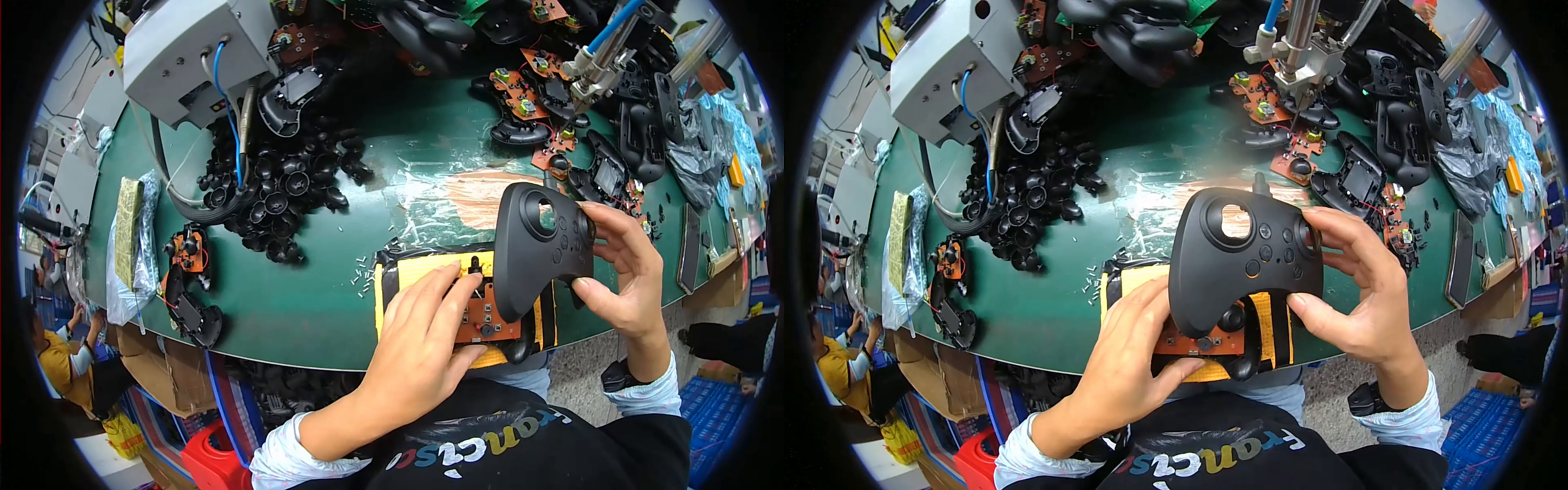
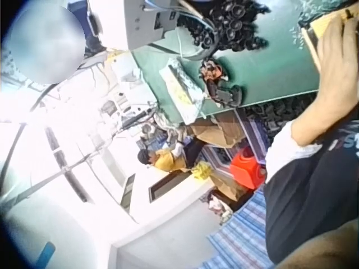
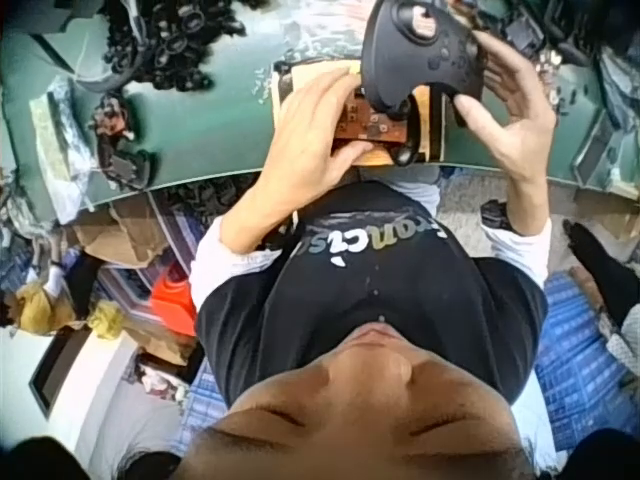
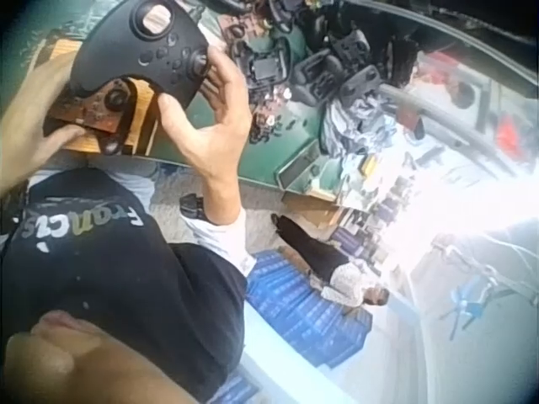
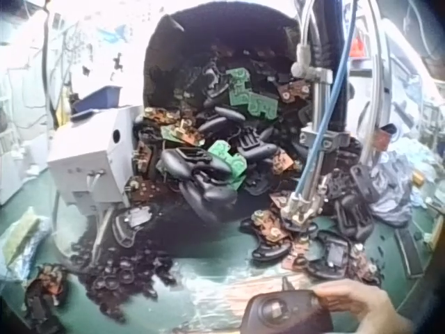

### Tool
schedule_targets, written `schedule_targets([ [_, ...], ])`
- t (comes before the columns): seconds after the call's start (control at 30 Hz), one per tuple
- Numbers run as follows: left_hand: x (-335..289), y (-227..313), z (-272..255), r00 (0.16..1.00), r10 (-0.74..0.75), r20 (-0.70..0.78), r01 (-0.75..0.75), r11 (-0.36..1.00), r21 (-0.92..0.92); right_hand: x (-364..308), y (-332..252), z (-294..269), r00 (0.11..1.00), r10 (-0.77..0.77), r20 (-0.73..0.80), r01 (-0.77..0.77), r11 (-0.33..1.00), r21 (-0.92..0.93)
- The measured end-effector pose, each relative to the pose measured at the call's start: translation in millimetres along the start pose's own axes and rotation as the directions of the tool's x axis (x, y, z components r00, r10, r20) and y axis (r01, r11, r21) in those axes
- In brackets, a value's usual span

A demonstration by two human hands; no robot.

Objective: Assembling the internal circuit boards and plastic shells of game controllers using a jig and pneumatic tool.

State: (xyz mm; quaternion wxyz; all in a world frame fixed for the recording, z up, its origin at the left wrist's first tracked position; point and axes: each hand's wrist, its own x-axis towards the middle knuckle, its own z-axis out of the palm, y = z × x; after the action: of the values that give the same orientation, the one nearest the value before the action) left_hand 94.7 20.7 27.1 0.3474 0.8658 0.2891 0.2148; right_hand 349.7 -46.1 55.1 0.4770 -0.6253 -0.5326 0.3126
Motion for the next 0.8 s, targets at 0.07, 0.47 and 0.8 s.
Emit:
schedule_targets([
  [0.07,2,0,1,1.0,-0.026,0.007,0.026,0.999,-0.028,0,2,-3,1.0,0.001,-0.009,-0.001,1.0,-0.004],
  [0.47,-18,-9,-30,0.997,-0.063,-0.034,0.055,0.98,-0.193,-7,-26,7,0.924,-0.313,0.22,0.378,0.838,-0.392],
  [0.8,-21,-11,-45,0.992,-0.099,0.075,0.114,0.961,-0.251,-26,-29,47,0.92,-0.258,0.295,0.378,0.781,-0.497],
])
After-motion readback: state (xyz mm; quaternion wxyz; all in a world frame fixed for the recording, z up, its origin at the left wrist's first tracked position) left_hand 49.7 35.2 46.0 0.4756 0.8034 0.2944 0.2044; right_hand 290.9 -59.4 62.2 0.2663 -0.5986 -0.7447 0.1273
